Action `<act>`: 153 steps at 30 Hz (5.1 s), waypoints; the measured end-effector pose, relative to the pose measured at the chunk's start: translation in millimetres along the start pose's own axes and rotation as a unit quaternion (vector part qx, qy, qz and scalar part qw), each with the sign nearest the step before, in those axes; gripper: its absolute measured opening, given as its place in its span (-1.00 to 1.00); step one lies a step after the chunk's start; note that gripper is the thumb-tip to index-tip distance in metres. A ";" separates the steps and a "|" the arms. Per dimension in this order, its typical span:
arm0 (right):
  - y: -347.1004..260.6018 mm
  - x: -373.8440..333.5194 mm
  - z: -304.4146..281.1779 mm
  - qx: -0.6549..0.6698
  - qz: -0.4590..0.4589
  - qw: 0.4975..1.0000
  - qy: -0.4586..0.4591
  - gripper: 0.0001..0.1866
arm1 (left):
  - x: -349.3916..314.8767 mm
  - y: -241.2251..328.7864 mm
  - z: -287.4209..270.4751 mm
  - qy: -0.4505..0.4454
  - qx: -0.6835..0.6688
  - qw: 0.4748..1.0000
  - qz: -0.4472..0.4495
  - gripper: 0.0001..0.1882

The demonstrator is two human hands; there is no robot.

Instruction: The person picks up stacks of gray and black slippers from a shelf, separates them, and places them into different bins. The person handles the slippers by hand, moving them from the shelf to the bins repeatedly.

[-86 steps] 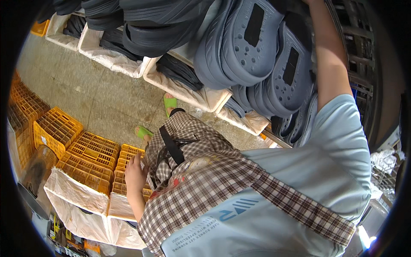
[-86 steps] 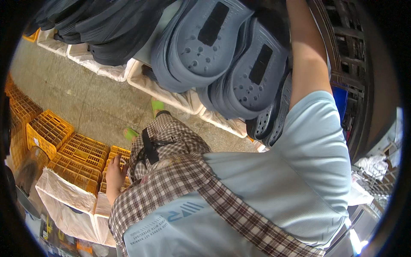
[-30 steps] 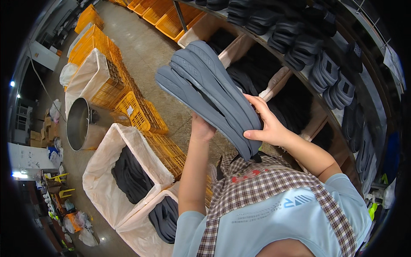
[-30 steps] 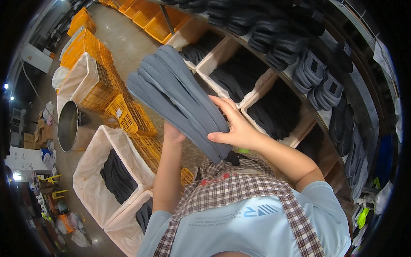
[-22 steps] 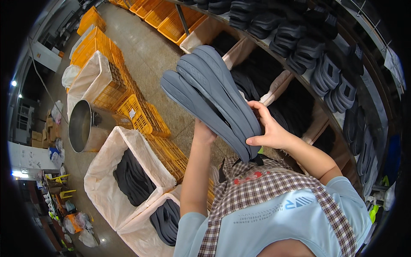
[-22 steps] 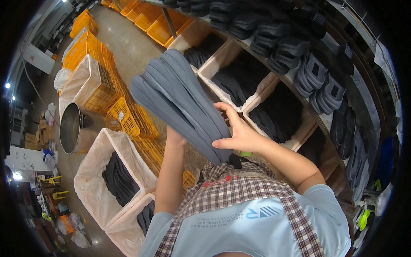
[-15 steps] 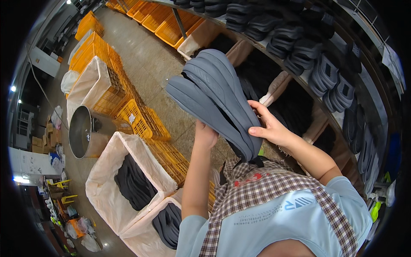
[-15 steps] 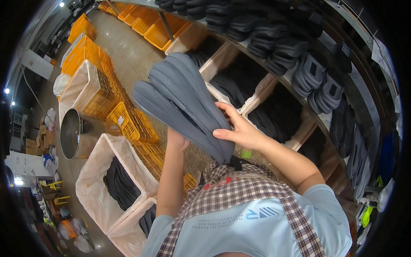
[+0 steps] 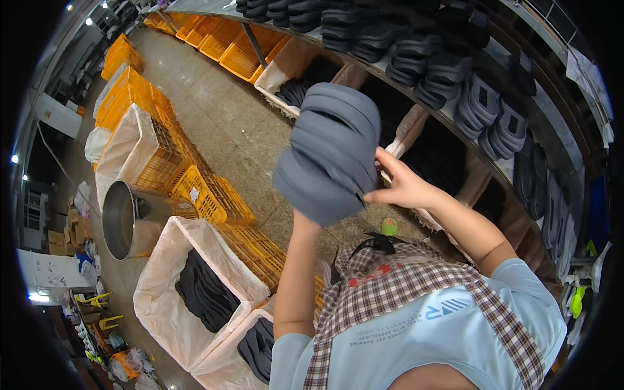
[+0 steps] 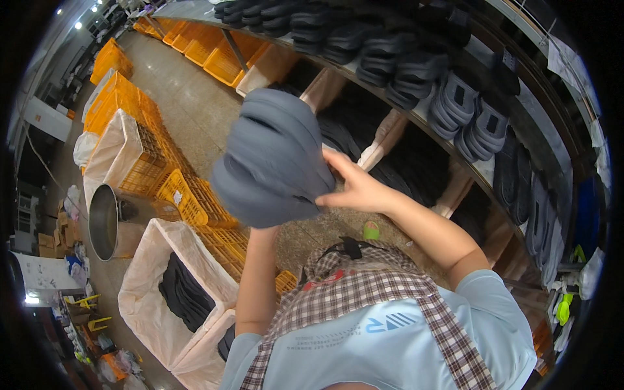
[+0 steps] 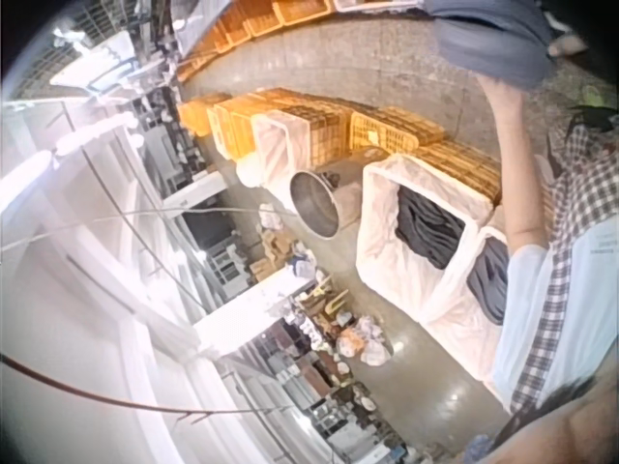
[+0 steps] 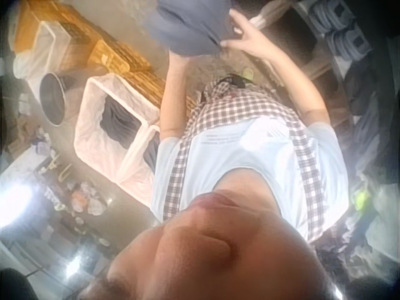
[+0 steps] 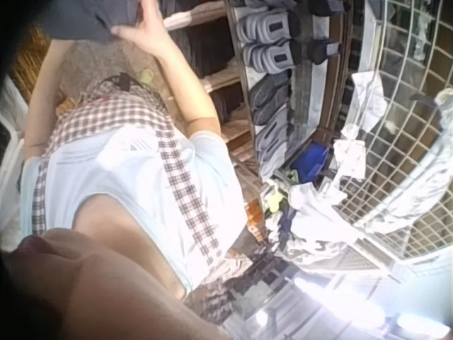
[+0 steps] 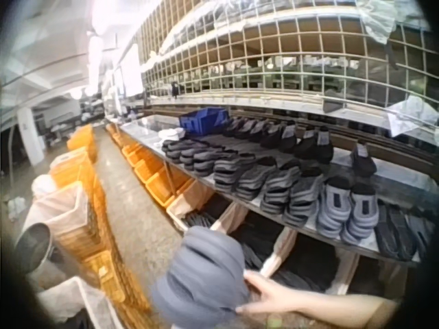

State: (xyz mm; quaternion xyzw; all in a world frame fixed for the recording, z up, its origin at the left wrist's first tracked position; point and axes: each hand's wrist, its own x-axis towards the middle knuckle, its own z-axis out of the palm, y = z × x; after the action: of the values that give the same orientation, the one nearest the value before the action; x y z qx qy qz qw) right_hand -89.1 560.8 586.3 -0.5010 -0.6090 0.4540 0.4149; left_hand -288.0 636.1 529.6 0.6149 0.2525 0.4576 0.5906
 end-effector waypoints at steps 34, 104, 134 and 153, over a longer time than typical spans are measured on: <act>1.3 -35.2 12.1 0.371 0.109 0.921 0.045 -0.32 | -23.0 11.7 25.9 0.042 -0.429 0.847 -0.312 -0.60; -99.2 -113.4 -159.1 -0.639 -0.093 0.627 0.436 -0.41 | 1.8 -7.8 58.8 0.211 -0.139 0.940 -0.229 0.06; 22.3 41.0 101.6 0.447 0.342 0.825 -0.050 -0.36 | -120.6 -3.6 -53.2 0.256 0.047 0.950 -0.172 0.06; 87.4 135.0 93.4 0.318 0.349 0.772 -0.425 -0.18 | -82.4 40.1 -114.5 0.368 -0.037 0.893 -0.257 0.11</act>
State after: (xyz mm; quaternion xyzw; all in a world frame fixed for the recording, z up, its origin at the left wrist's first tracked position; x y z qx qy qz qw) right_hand -179.2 688.8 485.7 -0.2750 -0.3275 0.9018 0.0621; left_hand -433.1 615.6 532.9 0.2943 0.5832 0.4926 0.5750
